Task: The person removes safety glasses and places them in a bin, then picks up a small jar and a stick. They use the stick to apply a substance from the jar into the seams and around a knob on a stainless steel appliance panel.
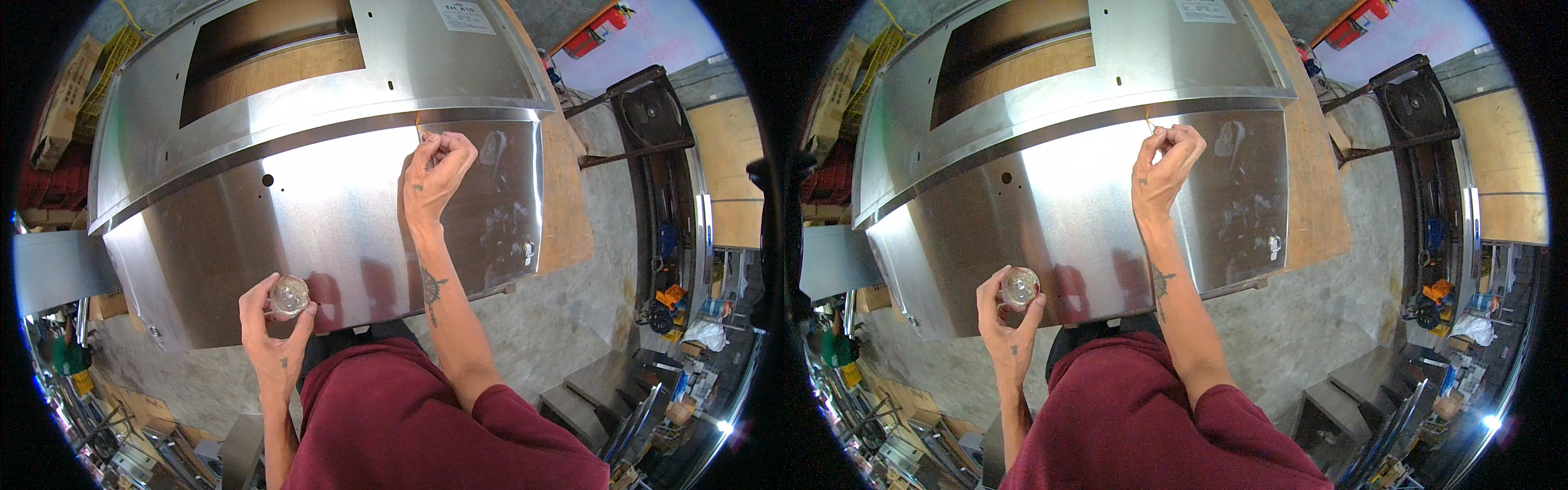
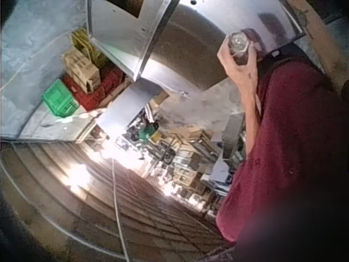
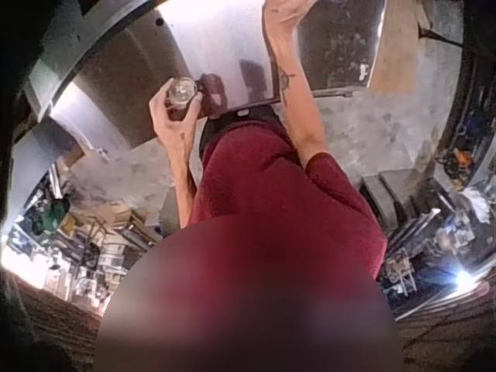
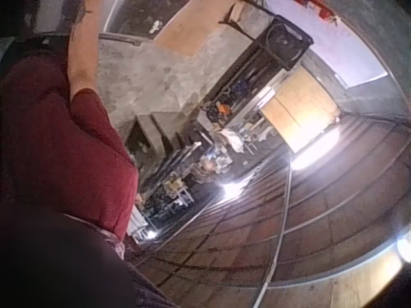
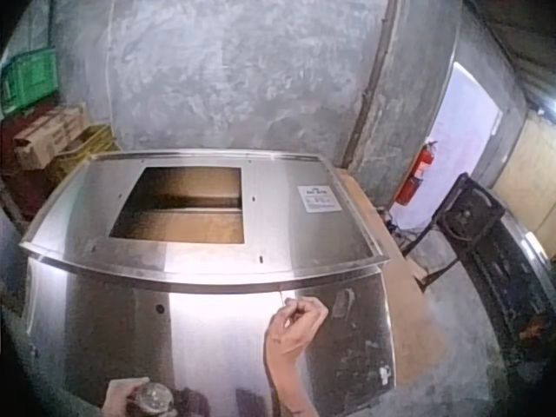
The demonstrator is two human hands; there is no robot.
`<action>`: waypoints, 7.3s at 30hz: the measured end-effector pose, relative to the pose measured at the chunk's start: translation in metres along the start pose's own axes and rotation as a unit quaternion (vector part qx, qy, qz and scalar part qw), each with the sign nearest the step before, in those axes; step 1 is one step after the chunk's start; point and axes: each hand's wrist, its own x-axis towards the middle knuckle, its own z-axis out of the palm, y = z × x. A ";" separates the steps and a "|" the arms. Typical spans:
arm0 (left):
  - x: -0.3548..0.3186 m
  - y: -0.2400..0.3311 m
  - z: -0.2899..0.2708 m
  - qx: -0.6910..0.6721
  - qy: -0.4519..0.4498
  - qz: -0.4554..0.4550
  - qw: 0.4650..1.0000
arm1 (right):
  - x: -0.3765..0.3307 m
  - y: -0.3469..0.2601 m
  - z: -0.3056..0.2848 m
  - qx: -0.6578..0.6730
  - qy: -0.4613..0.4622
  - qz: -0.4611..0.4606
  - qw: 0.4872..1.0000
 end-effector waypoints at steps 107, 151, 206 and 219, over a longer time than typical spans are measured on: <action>-0.097 0.042 -0.002 -0.062 -0.044 0.209 0.975 | -0.079 -0.218 -0.276 0.108 -0.265 -0.038 0.957; -0.018 0.252 0.341 -0.011 -0.084 -0.019 0.996 | 0.149 0.249 -0.162 0.370 0.006 0.494 0.787; -0.014 0.275 0.377 0.009 -0.055 -0.046 0.997 | 0.156 0.261 -0.106 0.384 -0.070 0.497 0.775; -0.013 0.276 0.377 0.010 -0.060 -0.046 0.997 | 0.160 0.257 -0.110 0.407 -0.048 0.503 0.761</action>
